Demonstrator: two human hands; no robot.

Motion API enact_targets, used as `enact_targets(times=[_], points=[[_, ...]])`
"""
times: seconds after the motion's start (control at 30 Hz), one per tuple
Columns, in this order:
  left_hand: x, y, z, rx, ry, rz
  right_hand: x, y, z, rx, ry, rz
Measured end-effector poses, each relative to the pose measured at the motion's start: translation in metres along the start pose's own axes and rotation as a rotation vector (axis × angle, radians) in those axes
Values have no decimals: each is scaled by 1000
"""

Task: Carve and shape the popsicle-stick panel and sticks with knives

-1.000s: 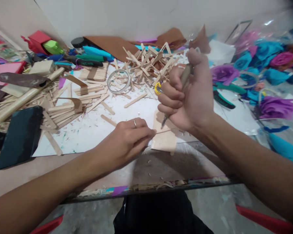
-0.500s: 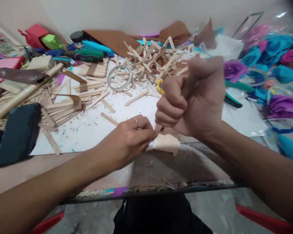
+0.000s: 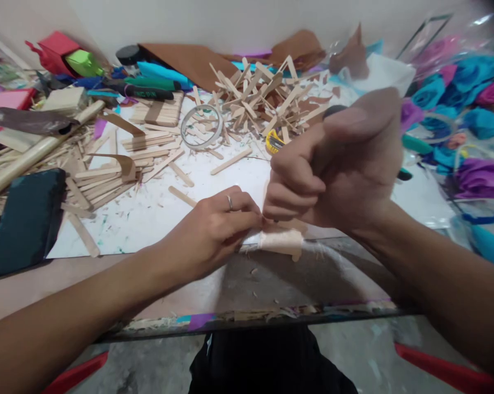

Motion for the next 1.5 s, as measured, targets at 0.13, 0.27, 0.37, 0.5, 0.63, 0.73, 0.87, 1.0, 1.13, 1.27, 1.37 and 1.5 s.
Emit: enact_targets(times=[0.13,0.27,0.37,0.5,0.63,0.73,0.87,1.0,1.13,1.27,1.37,1.5], points=[[0,-1,0,0,7,0,0,1,1,-16,2,63],[1,-1,1,31,11,-4,-3,2,3,0,92,33],[2,0,3,53,-9,-18,0,2,3,81,204,-35],[2,1,3,112,-56,-83,8,-2,0,160,228,-134],[2,-1,2,119,-62,-116,11,-6,-5,123,140,-165],[2,0,4,143,-34,-126,11,-10,-12,139,176,-131],[2,2,7,168,-18,-132,11,-13,-18,147,205,-114],[2,3,6,145,-16,-133,11,-8,-12,122,177,-142],[3,3,6,70,-22,-74,7,2,7,-17,166,-137],[0,2,1,65,-59,-46,-2,7,24,-198,102,-165],[-1,1,0,53,-51,-21,-3,4,17,-151,35,-149],[1,0,1,-10,-1,40,3,1,3,-65,30,-58]])
Point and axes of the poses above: each hand's wrist, its own y-axis away from the middle knuckle, its own x-axis out of the palm, z = x × y, the point moved 5 cm from there along -y, towards the middle knuckle, and after that the axes turned 5 degrees about -z, right-handed, at the moved point
